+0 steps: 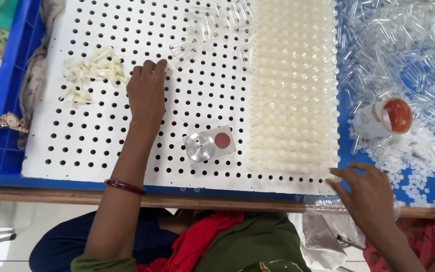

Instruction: The person sits at a workstation and repeatedly picks a white cotton tip, inserts it into a clear plastic tube, and places the assembled swab into a perforated tray. The person also moves a yellow basket of tubes and continues the assembly cycle.

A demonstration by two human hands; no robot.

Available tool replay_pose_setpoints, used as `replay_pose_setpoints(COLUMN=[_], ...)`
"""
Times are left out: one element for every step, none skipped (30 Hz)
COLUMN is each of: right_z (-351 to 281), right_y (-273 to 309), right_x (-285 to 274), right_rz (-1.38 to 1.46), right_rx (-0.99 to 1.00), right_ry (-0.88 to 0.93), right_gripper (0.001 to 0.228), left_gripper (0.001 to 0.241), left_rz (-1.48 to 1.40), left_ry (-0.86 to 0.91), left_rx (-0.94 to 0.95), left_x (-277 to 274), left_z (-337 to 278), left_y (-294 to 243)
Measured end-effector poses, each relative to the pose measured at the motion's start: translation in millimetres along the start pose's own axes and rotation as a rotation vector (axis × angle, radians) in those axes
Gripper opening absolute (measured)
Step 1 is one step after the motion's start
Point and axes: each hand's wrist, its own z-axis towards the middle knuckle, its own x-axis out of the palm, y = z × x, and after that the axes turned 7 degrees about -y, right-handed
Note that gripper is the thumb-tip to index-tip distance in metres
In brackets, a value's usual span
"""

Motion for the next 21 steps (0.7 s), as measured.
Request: replay_pose_setpoints(right_z=[10, 22, 34, 50, 67, 82, 108, 134, 159, 191, 223, 256, 268, 283, 299, 294, 291, 287, 268, 246, 224], right_y=[3, 6, 9, 22, 35, 46, 62, 78, 94, 104, 115, 128, 128, 129, 131, 133, 134, 133, 143, 150, 156], right_x=[-6, -12, -17, -20, -23, -27, -14, -1, 11, 28, 44, 60, 84, 107, 130, 129, 129, 129, 103, 77, 52], right_rz=[0.0, 0.023, 0.046, 0.052, 0.125, 0.194, 0.196, 0.423, 0.65, 0.658, 0.5, 0.34, 0.347, 0.147, -0.052, -0.047, -0.025, -0.008, -0.007, 0.292, 0.587], right_rx=[-0.006, -0.011, -0.016, -0.025, -0.056, -0.079, -0.08, -0.181, -0.281, -0.287, -0.344, -0.408, -0.424, -0.423, -0.419, -0.438, -0.419, -0.394, -0.407, -0.295, -0.175], right_ry=[-0.002, 0.027, 0.056, 0.056, -0.055, -0.168, -0.169, -0.165, -0.159, -0.158, -0.238, -0.313, -0.31, -0.265, -0.222, -0.23, -0.155, -0.078, -0.084, 0.086, 0.26], right_gripper=[0.031, 0.035, 0.039, 0.039, 0.035, 0.032, 0.032, 0.03, 0.028, 0.028, 0.024, 0.02, 0.02, 0.022, 0.024, 0.024, 0.024, 0.03, 0.03, 0.037, 0.046], left_gripper=[0.05, 0.045, 0.041, 0.041, 0.027, 0.014, 0.014, 0.018, 0.022, 0.022, 0.018, 0.015, 0.015, 0.014, 0.014, 0.014, 0.016, 0.018, 0.018, 0.017, 0.016], left_rz=[0.002, 0.001, 0.001, 0.009, 0.044, 0.074, 0.076, 0.044, 0.013, 0.021, 0.046, 0.067, 0.072, 0.005, -0.064, -0.057, -0.117, -0.181, -0.178, -0.205, -0.232], left_ry=[-0.003, -0.001, 0.001, 0.0, 0.035, 0.07, 0.069, 0.079, 0.09, 0.089, 0.19, 0.288, 0.285, 0.287, 0.287, 0.274, 0.204, 0.137, 0.127, 0.147, 0.167], left_rx=[-0.005, -0.008, -0.01, -0.017, -0.042, -0.062, -0.062, -0.093, -0.123, -0.127, -0.183, -0.249, -0.264, -0.316, -0.366, -0.382, -0.398, -0.407, -0.417, -0.441, -0.466], left_x=[-3, -6, -10, -28, -46, -63, -85, -106, -128, -125, -123, -121, -125, -129, -133, -137, -140, -141, -143, -144, -144], left_z=[-1, -1, -2, -8, -15, -19, -31, -44, -57, -68, -81, -95, -101, -106, -111, -117, -123, -128, -130, -134, -138], left_y=[0, 2, 3, -1, -5, -12, -21, -30, -39, -38, -36, -36, -37, -38, -39, -39, -40, -41, -37, -35, -34])
